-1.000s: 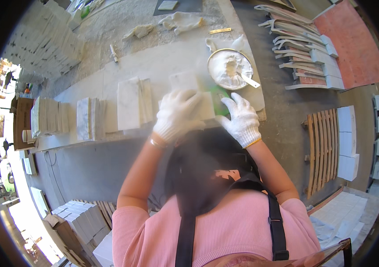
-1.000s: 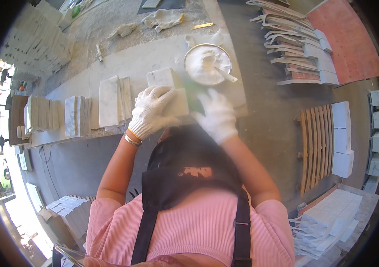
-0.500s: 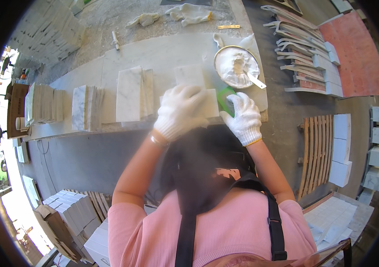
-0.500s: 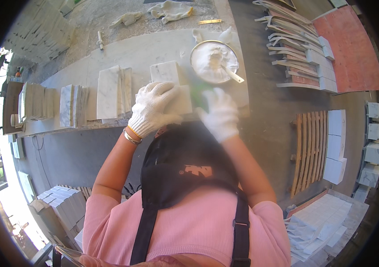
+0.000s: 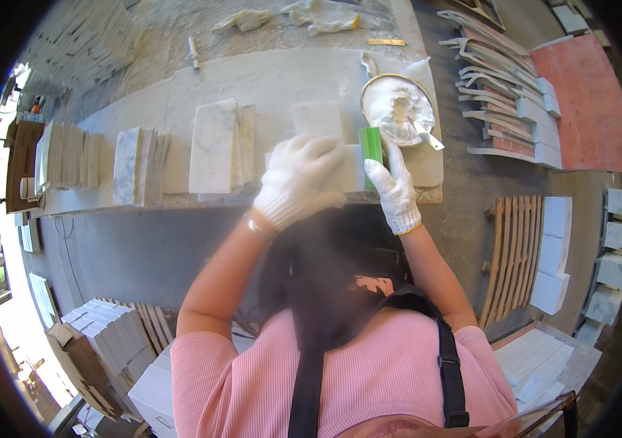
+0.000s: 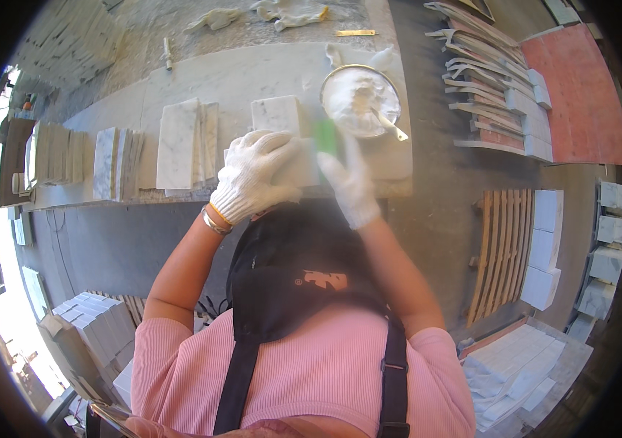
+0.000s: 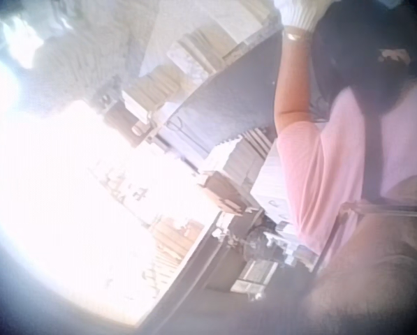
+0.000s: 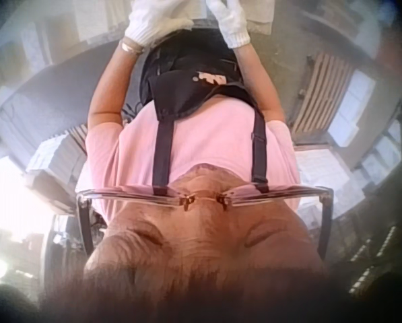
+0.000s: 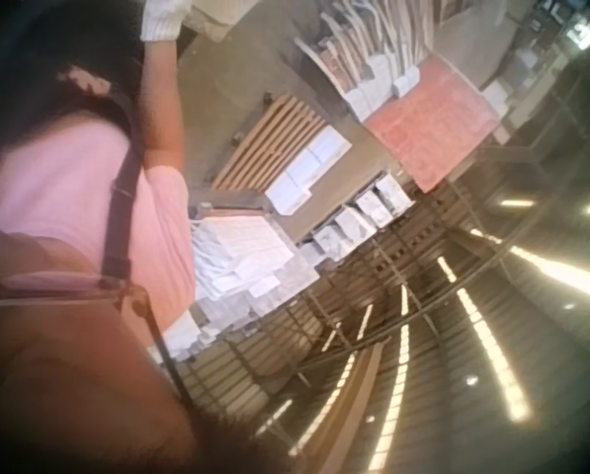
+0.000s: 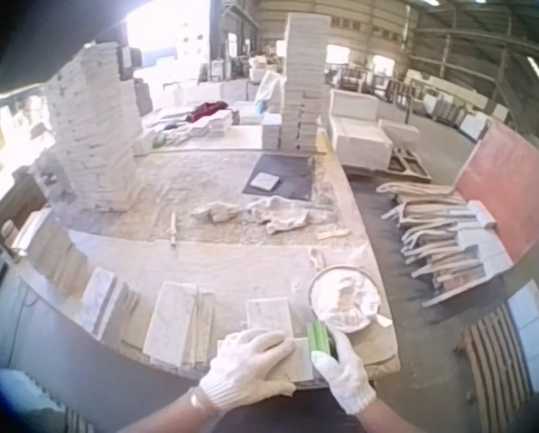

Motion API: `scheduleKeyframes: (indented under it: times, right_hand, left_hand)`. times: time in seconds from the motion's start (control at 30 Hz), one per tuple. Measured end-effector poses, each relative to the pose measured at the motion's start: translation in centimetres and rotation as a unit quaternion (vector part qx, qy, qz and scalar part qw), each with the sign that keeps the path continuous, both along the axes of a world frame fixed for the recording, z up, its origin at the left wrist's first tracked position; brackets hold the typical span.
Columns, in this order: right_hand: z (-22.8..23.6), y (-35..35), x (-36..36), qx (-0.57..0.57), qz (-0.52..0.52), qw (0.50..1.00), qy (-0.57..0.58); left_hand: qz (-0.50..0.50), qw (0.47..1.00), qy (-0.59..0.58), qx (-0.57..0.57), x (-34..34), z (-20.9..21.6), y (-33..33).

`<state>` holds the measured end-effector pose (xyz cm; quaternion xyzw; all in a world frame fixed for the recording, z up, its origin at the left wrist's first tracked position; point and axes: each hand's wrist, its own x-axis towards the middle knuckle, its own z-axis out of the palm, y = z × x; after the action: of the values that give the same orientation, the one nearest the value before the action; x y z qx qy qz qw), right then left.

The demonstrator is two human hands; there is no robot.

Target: The person applies a white paste to rectangular tiles using a small metal spatula and a green plastic scraper. They scoop paste from a metal bowl, spread it onto each tile, and place the treated tiles into a stack on the table.

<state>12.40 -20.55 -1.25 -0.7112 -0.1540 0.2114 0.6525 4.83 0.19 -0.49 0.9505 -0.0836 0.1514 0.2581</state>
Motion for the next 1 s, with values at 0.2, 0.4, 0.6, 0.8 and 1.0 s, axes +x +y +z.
scheduleKeyframes:
  times: [0.2, 0.4, 0.6, 0.8, 1.0]
  right_hand:
    - [0.5, -2.0, -1.8, -0.175, 0.035, 0.969, -0.173]
    - [-0.7, -1.7, -0.4, -0.081, 0.023, 0.988, -0.13]
    - [-0.5, -2.2, -1.4, -0.132, 0.036, 0.983, -0.126]
    - [0.2, -2.0, -1.2, -0.032, 0.031, 0.999, 0.029]
    - [-0.3, -1.9, -1.7, 0.004, 0.031, 0.999, 0.027]
  left_hand:
    - [-0.011, 0.999, -0.013, -0.031, 0.2, -0.1, 0.0]
    - [-0.002, 1.0, 0.005, -0.004, 0.2, 0.3, 0.1]
    - [-0.011, 1.0, 0.007, -0.015, 0.1, 0.0, 0.1]
    - [-0.009, 1.0, -0.015, -0.011, 0.2, 0.1, 0.2]
    - [-0.007, 1.0, 0.01, -0.014, 0.0, 0.0, 0.3]
